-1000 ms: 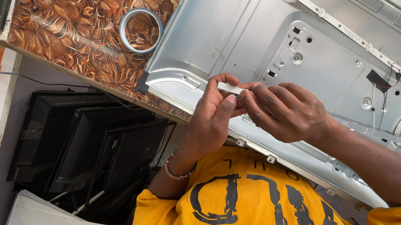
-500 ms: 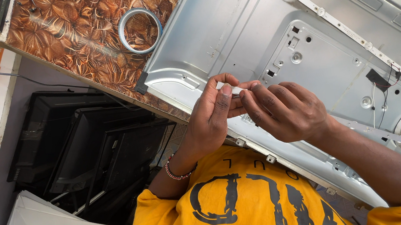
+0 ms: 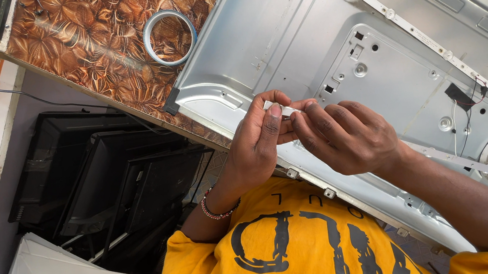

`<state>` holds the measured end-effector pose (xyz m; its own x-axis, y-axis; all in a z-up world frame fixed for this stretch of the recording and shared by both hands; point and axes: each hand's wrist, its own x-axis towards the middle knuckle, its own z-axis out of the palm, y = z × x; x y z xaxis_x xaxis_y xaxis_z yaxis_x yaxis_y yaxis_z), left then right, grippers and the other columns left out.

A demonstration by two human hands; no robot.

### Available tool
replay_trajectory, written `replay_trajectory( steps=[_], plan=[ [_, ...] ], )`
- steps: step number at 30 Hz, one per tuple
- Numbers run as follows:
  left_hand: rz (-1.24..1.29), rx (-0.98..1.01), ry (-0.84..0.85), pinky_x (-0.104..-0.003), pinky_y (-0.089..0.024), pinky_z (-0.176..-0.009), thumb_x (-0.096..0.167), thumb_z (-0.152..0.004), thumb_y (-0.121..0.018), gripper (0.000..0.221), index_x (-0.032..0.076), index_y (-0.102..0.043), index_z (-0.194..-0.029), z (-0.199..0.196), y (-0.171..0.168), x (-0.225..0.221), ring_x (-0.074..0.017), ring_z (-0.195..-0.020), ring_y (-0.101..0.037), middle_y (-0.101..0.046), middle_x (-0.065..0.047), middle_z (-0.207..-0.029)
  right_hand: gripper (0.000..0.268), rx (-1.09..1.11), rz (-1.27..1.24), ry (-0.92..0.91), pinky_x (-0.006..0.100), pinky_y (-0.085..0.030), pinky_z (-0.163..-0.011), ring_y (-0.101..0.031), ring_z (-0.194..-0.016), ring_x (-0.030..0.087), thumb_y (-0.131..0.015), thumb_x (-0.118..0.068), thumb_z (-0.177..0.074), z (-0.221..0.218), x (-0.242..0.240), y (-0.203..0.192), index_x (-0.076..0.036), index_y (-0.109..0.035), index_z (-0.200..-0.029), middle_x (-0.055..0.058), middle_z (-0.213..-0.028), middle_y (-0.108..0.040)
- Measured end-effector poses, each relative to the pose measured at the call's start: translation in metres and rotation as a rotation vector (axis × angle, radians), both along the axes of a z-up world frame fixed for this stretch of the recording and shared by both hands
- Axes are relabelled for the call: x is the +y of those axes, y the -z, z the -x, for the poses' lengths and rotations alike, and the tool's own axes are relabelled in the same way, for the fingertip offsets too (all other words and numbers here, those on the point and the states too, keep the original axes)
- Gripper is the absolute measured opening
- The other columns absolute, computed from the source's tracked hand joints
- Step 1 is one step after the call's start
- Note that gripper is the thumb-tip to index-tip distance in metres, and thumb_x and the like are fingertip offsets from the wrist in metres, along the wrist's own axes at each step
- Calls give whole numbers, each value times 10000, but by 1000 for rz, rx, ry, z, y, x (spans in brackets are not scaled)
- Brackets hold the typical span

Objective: The person applies adhesive tape to LED backlight strips and installs them inside the chassis of a television.

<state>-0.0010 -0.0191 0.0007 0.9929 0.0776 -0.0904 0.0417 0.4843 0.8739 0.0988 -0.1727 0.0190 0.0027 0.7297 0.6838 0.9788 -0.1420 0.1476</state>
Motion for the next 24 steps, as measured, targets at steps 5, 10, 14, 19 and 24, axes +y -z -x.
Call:
replay_trajectory(
  steps=[5,10,14,19,24],
  plan=[
    [-31,-3,14,-559,-571,-982,286,-1103,-279,356,-11,-399,-1256,2,2,0,-401,-1098,-707,-612,-311,-1249,155,-29,-12,6,324,-520,-561,-518,-542,192,-682,77,-887,-1,5,-8,-54,-763,-868,156,-782,-676],
    [-1,-11,38,-578,-562,-973,262,-1101,-286,342,-28,-382,-1255,1,6,0,-433,-1106,-697,-601,-367,-1269,102,-59,-15,10,313,-522,-580,-493,-538,200,-686,28,-895,-5,4,-16,-55,-726,-851,153,-775,-626],
    [-36,15,48,-523,-561,-991,277,-1104,-277,341,-14,-376,-1250,3,16,0,-384,-1138,-683,-634,-354,-1265,126,-10,5,2,310,-524,-620,-506,-582,208,-616,-73,-977,-5,-4,-10,-43,-707,-896,139,-821,-614],
    [47,28,29,-540,-566,-991,272,-1100,-303,299,13,-356,-1240,2,28,2,-384,-1155,-687,-621,-362,-1333,175,27,64,5,328,-515,-685,-511,-657,237,-514,-30,-1010,-4,-19,-15,-5,-686,-1033,150,-944,-616],
    [57,114,-33,-397,-619,-938,129,-1052,-492,208,51,-359,-1193,-6,12,-1,-267,-1063,-744,-685,-285,-1309,276,402,234,104,375,-585,-691,-714,-779,280,-592,-180,-1030,2,-50,5,-38,-677,-1251,167,-1034,-706]
  ],
)
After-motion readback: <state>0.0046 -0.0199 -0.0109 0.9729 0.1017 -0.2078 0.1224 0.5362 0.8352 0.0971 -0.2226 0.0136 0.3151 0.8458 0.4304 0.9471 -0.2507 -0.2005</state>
